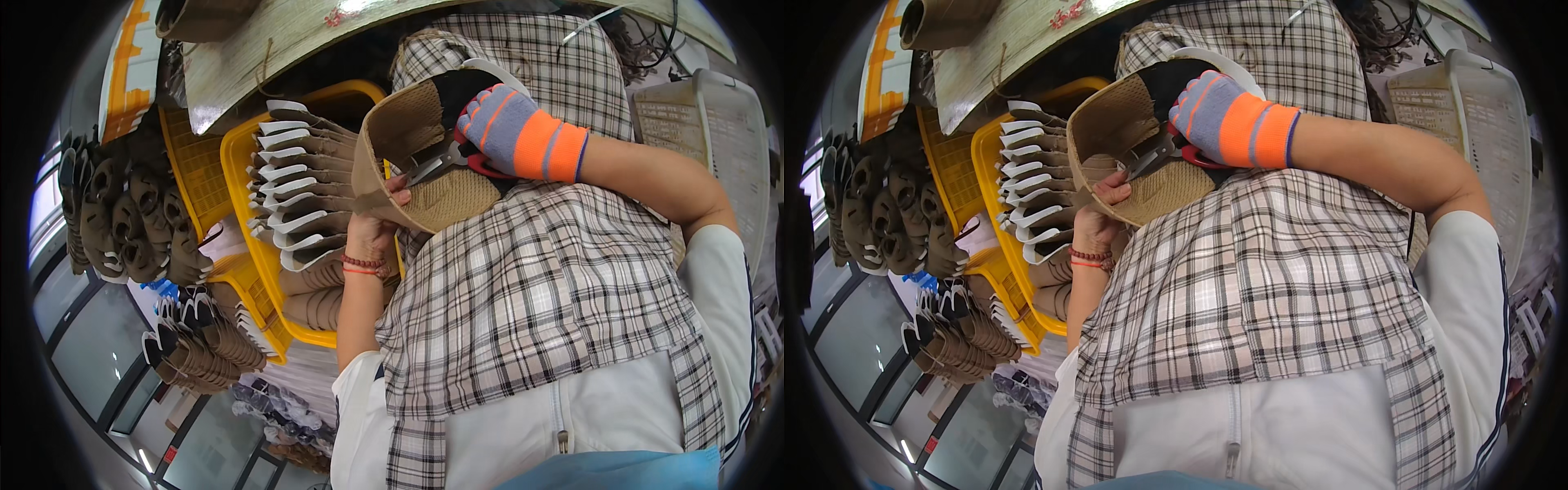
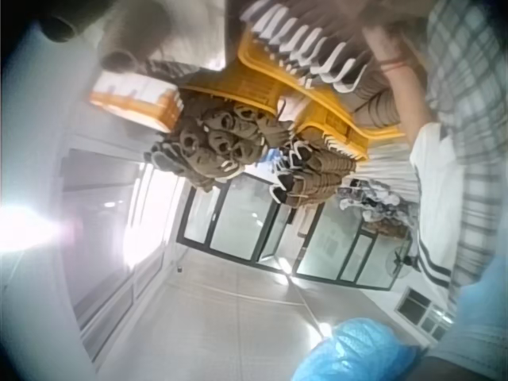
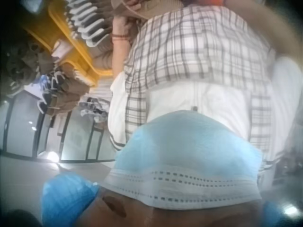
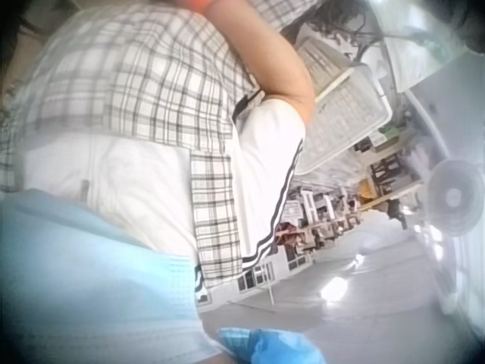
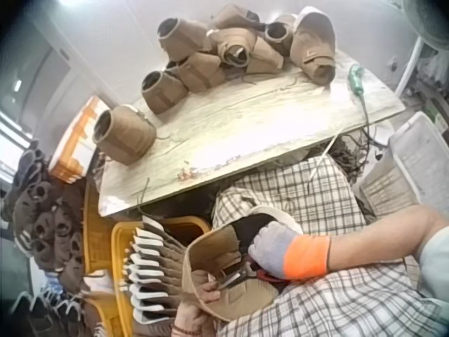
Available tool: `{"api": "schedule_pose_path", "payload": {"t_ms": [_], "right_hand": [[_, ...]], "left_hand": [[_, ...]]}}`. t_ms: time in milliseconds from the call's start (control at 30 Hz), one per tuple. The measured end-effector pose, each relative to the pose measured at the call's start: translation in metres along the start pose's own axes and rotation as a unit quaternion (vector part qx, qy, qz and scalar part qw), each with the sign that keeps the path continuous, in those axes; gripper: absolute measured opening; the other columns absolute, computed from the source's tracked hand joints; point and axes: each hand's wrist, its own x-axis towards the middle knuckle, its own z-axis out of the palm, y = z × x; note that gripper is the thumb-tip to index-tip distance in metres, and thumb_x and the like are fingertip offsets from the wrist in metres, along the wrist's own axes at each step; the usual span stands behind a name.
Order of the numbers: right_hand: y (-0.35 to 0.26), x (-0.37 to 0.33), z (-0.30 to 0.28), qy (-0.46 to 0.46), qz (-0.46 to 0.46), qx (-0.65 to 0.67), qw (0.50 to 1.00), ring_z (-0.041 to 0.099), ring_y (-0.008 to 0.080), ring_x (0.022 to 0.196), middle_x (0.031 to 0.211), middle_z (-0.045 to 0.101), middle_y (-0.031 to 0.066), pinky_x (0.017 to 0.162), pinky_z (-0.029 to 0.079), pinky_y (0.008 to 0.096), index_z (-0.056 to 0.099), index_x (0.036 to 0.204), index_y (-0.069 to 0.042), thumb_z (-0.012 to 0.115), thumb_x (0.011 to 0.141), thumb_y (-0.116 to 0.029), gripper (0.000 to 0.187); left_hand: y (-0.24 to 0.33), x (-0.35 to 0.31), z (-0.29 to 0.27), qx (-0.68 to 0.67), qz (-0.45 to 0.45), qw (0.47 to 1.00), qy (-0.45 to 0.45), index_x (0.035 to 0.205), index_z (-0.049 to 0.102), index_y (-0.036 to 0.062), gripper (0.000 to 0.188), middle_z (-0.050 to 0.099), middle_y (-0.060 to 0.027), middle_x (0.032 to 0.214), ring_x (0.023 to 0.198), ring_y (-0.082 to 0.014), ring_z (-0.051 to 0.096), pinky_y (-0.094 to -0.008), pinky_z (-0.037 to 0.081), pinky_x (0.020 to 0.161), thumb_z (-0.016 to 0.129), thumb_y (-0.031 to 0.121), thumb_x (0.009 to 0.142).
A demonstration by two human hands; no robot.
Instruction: The person uses scissors to trim excess material from the inner lining of shoe uppers. They repeatedly pick up a shoe upper from a yellow crate, trim the lining, and place the finished piece on a nearby table.
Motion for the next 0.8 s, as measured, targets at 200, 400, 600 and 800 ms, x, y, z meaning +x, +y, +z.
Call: {"api": "schedule_pose_path", "payload": {"t_ms": [200,400,600,800], "right_hand": [[0.006,0.000,0.005,-0.035,0.012,-0.007,0.999,0.066,0.0214,0.082,0.082,0.068,0.0056,0.069,0.049,0.0309,0.067,0.089,-0.009,0.072,0.072,-0.027,0.025],[0.025,-0.017,0.003,-0.054,0.092,0.084,0.991,0.066,0.0251,0.080,0.085,0.068,0.0068,0.072,0.052,0.0345,0.066,0.092,-0.008,0.073,0.073,-0.032,0.031],[0.050,-0.059,-0.001,-0.048,0.102,0.118,0.987,0.063,0.0275,0.082,0.083,0.066,0.0107,0.075,0.051,0.0374,0.065,0.094,-0.007,0.075,0.073,-0.036,0.038],[0.039,-0.036,-0.007,-0.128,0.069,0.140,0.979,0.065,0.0294,0.075,0.075,0.065,0.0119,0.067,0.051,0.0385,0.066,0.094,-0.007,0.069,0.077,-0.036,0.034]], "left_hand": [[0.001,-0.001,0.002,0.001,0.004,1.000,-0.006,0.106,0.065,-0.0027,0.037,0.067,-0.0081,0.096,0.087,-0.0194,0.066,-0.0312,0.055,0.078,0.077,-0.006,0.071],[0.003,-0.003,0.006,0.018,-0.001,1.000,-0.021,0.114,0.060,-0.0071,0.041,0.066,-0.0142,0.105,0.095,-0.0229,0.065,-0.0336,0.054,0.085,0.072,-0.004,0.075],[0.000,-0.005,0.010,0.064,0.029,0.997,-0.030,0.122,0.055,-0.0112,0.046,0.063,-0.0191,0.116,0.105,-0.0271,0.063,-0.0359,0.050,0.095,0.066,-0.002,0.079],[-0.001,-0.008,0.014,0.025,0.046,0.999,0.001,0.110,0.063,-0.0073,0.043,0.066,-0.0123,0.107,0.096,-0.0224,0.063,-0.0349,0.053,0.087,0.077,-0.006,0.069]]}}
